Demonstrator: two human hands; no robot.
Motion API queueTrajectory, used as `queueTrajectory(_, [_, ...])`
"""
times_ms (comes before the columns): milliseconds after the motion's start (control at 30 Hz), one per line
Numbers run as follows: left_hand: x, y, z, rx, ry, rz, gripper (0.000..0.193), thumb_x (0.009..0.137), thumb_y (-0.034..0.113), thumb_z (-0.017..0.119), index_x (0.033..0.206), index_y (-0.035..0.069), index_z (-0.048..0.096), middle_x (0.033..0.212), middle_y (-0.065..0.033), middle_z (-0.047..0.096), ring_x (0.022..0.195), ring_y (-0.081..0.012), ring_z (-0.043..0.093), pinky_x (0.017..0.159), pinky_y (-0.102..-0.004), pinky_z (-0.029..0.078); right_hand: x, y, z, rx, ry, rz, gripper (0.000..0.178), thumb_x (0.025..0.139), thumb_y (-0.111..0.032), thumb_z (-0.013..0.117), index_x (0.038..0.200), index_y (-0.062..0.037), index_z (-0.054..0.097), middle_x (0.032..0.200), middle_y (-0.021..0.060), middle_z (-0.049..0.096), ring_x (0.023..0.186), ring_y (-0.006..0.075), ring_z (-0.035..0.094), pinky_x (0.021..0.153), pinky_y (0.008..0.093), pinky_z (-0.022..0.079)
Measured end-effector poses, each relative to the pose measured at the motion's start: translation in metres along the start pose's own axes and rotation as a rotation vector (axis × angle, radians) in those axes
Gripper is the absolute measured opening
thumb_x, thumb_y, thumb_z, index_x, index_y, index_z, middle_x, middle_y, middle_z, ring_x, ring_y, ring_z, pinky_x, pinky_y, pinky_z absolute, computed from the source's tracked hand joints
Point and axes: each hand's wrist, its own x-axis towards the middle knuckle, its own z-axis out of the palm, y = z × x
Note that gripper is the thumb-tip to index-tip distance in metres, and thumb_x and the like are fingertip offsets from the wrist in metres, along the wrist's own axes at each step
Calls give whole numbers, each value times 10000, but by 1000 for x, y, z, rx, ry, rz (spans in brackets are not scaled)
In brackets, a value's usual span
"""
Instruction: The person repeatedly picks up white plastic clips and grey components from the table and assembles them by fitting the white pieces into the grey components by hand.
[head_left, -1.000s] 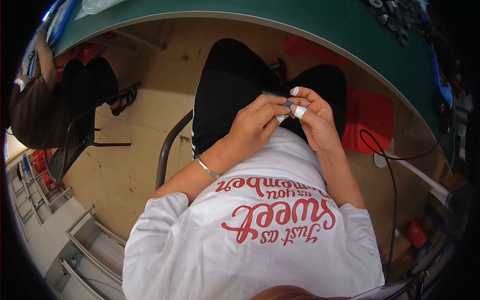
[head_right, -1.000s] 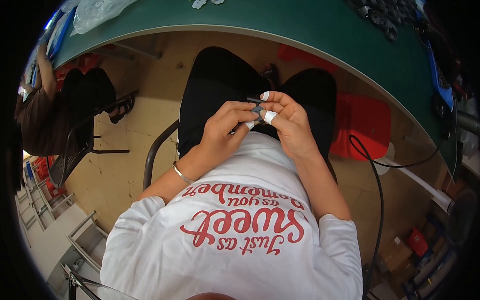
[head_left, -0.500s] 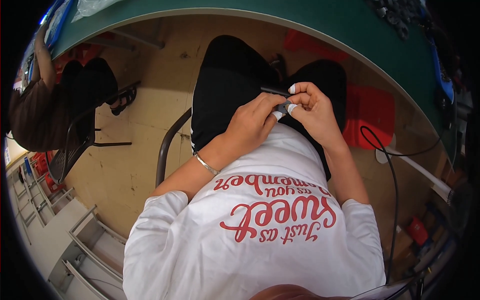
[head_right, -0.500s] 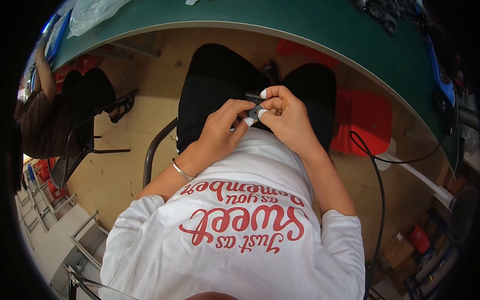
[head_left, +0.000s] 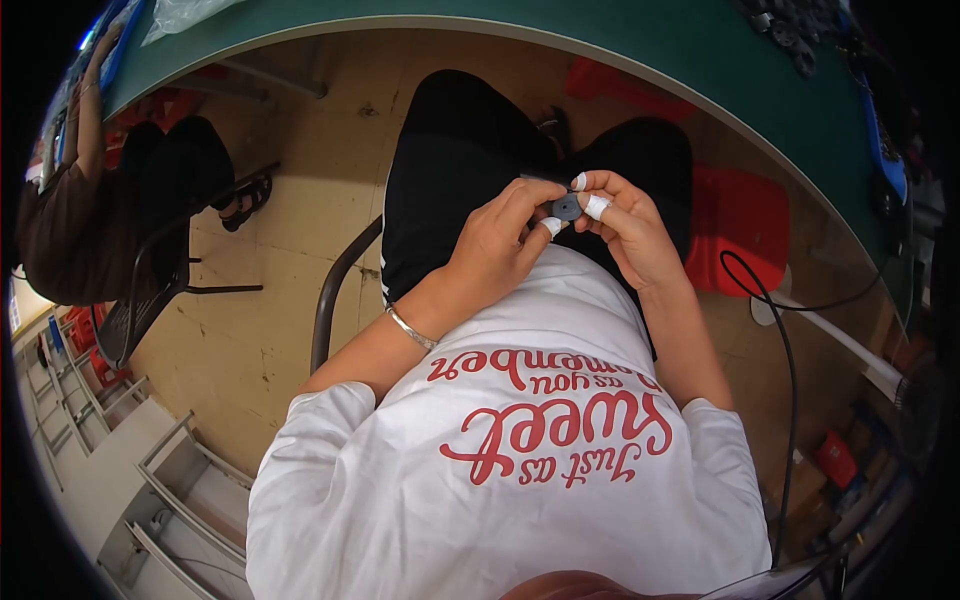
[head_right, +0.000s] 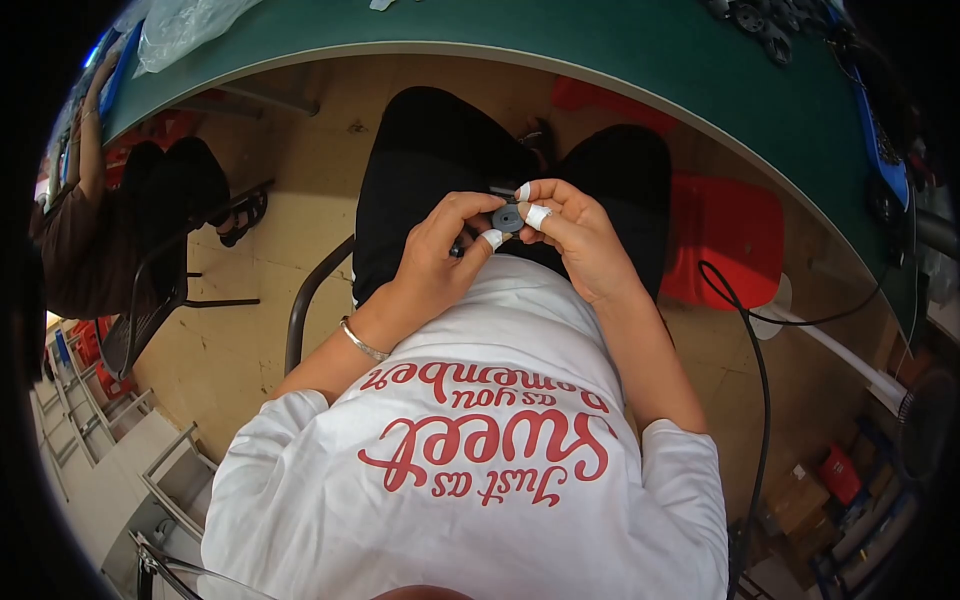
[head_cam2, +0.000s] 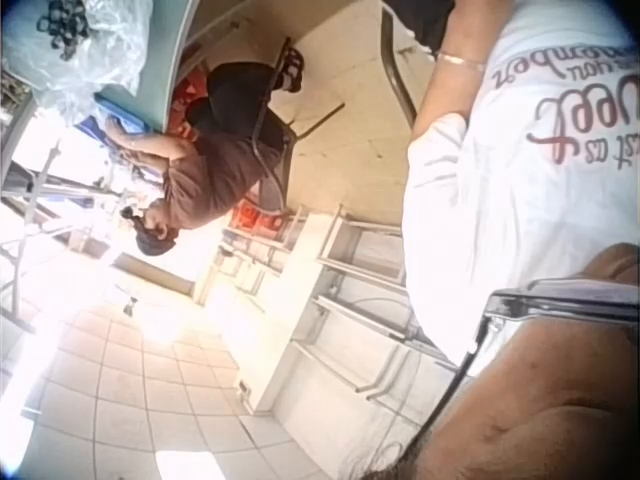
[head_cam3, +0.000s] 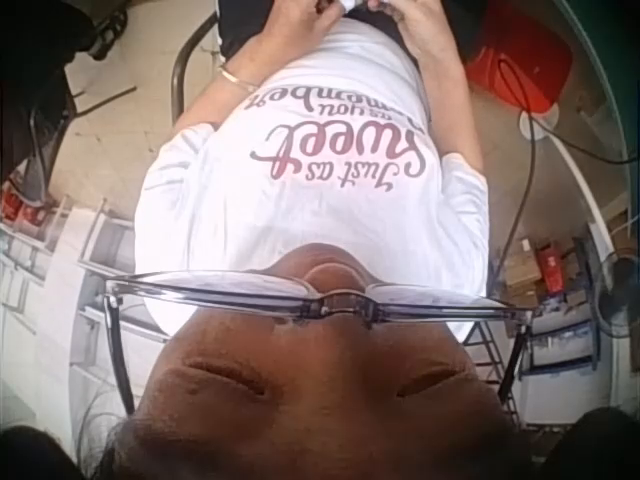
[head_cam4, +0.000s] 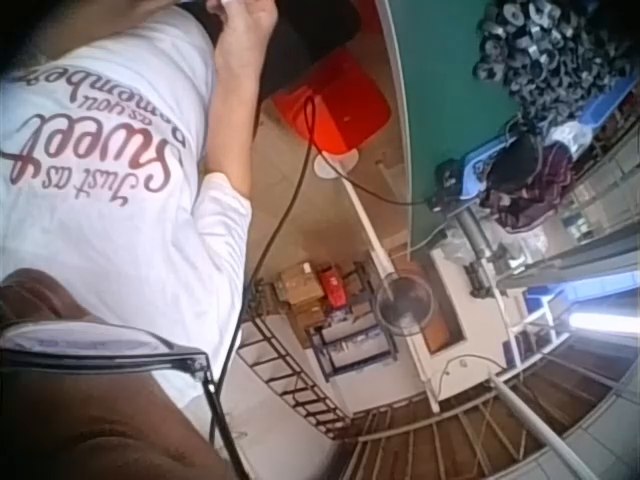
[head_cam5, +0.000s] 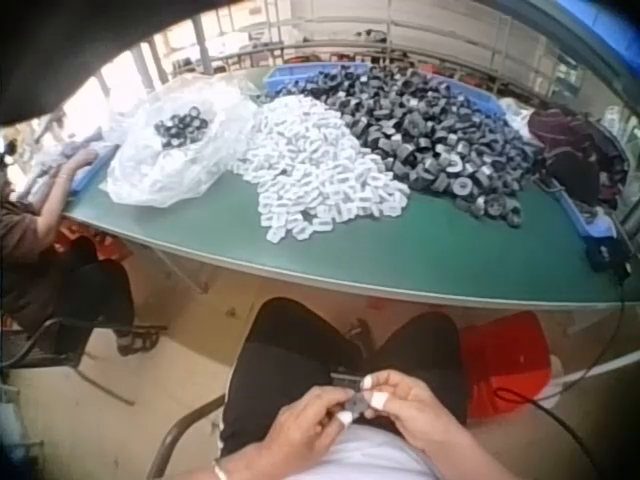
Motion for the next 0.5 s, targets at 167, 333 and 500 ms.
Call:
queueTrajectory(167, [-2, -1, -3, 30, -49, 1, 324, 768, -84, 629, 1062, 32, 562, 981, -106, 594, 751, -199, 630, 598, -286, 519, 0, 2, 0, 30, 5, -17, 175, 888, -63, 590, 1052, -10, 564, 853, 22, 607, 709, 72, 548, 682, 210, 464])
queueTrajectory(333, [2, -2, 3, -20, 52, 69, 282, 788, -61, 644, 1054, 15, 593, 954, -86, 604, 695, -127, 584, 532, -217, 453, 2, 3, 2, 153, -15, 2, 160, 904, -98, 595, 1032, -3, 583, 846, 22, 606, 680, 76, 532, 648, 212, 453])
queueTrajectory(500, [7, -2, -5, -742, -27, -776, 146, 940, 148, 573, 997, 16, 595, 781, -66, 612, 553, -48, 486, 430, -167, 343, -1, -7, 5, 32, -6, 44, 216, 919, -166, 609, 1058, 0, 604, 839, 14, 608, 685, 71, 528, 630, 198, 429])
